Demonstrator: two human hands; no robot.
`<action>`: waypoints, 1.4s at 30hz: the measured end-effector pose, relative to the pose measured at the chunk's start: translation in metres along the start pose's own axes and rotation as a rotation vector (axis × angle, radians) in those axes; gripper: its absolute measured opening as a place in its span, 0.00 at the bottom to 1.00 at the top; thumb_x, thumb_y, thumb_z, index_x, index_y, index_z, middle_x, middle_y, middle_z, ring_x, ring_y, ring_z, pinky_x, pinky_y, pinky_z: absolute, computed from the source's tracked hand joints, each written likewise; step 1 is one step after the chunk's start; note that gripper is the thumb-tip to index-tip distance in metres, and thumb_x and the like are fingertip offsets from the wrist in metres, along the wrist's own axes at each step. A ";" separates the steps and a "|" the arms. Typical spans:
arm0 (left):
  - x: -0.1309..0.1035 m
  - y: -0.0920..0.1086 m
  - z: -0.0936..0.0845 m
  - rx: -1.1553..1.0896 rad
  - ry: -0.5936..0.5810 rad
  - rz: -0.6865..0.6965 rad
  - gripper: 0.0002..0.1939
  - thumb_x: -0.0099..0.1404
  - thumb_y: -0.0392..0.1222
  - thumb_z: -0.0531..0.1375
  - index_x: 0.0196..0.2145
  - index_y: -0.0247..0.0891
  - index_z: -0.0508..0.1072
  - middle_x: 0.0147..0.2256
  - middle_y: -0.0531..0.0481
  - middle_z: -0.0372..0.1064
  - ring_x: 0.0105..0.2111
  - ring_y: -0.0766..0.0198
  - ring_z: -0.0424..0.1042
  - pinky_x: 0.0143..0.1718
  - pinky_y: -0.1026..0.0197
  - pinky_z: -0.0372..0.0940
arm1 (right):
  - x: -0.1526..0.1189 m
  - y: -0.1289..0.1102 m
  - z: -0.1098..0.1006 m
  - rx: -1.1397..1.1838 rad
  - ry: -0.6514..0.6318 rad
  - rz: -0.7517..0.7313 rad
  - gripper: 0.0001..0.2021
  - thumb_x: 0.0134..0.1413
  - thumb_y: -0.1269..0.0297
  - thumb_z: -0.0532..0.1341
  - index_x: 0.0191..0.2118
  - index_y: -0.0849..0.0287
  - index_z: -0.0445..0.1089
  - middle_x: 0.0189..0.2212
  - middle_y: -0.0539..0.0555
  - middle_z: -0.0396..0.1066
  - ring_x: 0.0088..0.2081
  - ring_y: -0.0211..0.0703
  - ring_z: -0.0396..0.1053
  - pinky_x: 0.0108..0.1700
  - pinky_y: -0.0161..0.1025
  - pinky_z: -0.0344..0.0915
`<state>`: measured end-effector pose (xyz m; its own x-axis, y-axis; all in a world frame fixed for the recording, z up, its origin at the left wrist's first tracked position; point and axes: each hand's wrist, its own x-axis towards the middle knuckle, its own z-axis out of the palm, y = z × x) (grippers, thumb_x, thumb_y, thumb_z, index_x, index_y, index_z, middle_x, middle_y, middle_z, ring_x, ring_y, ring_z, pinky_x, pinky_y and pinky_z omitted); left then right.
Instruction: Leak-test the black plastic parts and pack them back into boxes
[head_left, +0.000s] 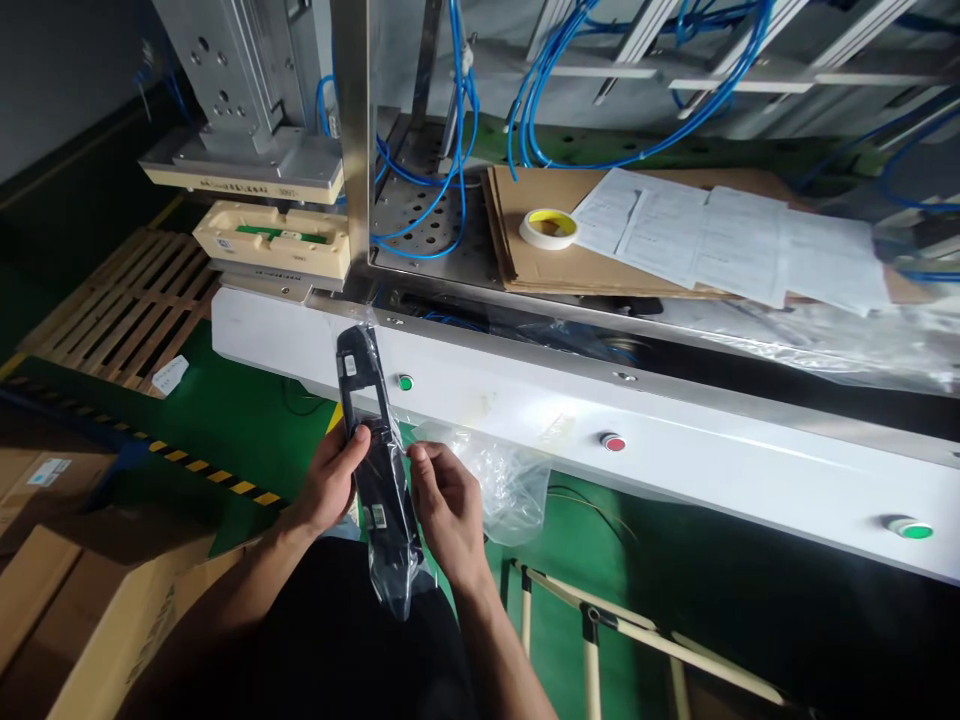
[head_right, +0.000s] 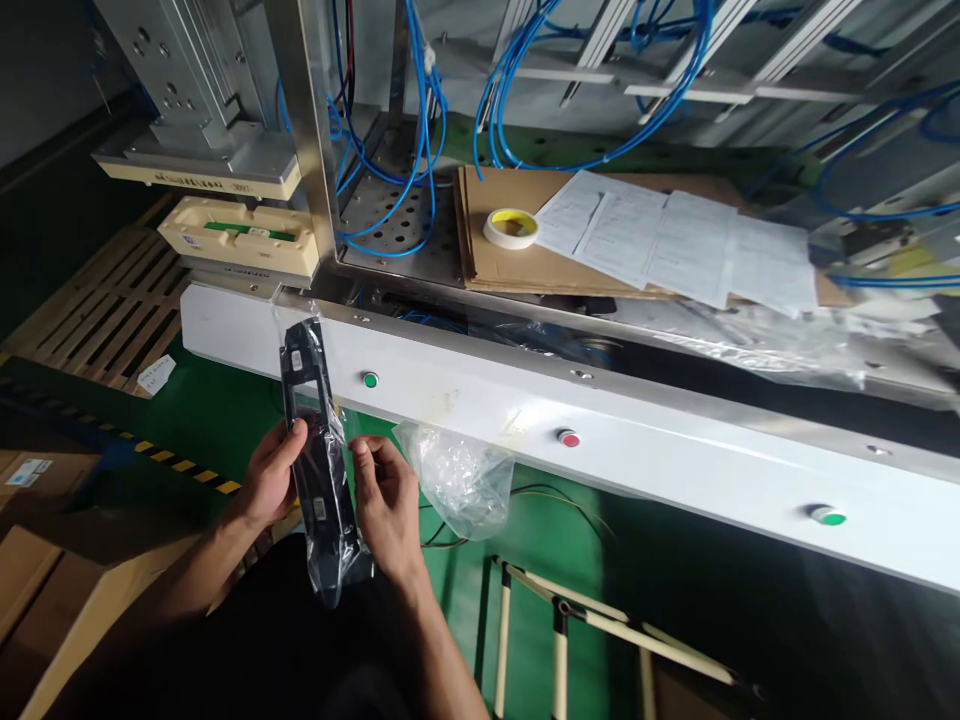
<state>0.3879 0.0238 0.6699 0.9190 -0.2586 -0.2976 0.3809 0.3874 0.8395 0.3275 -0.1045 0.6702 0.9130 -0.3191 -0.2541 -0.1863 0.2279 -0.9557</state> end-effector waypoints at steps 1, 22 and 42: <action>-0.001 0.000 0.000 -0.020 0.011 -0.021 0.28 0.56 0.64 0.74 0.42 0.38 0.82 0.35 0.48 0.81 0.38 0.54 0.81 0.42 0.56 0.74 | 0.000 0.001 0.000 0.011 -0.007 0.007 0.25 0.59 0.36 0.66 0.36 0.57 0.70 0.25 0.47 0.60 0.26 0.35 0.53 0.26 0.35 0.52; 0.013 0.016 0.010 0.398 0.053 0.188 0.23 0.66 0.56 0.69 0.53 0.44 0.71 0.41 0.52 0.74 0.41 0.62 0.72 0.44 0.61 0.67 | -0.011 -0.017 0.005 -0.706 0.153 -0.719 0.08 0.73 0.67 0.57 0.46 0.56 0.75 0.33 0.52 0.77 0.30 0.37 0.74 0.33 0.32 0.70; 0.023 0.030 -0.024 -0.013 -0.187 0.005 0.32 0.63 0.69 0.66 0.50 0.38 0.77 0.42 0.43 0.80 0.34 0.56 0.79 0.28 0.61 0.72 | 0.013 -0.033 -0.008 -0.378 0.170 -0.157 0.26 0.64 0.37 0.62 0.40 0.58 0.76 0.22 0.48 0.62 0.24 0.36 0.56 0.26 0.36 0.55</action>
<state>0.4231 0.0509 0.6774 0.8864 -0.4163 -0.2022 0.3784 0.4002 0.8346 0.3424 -0.1233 0.6976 0.8740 -0.4770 -0.0921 -0.1986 -0.1777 -0.9638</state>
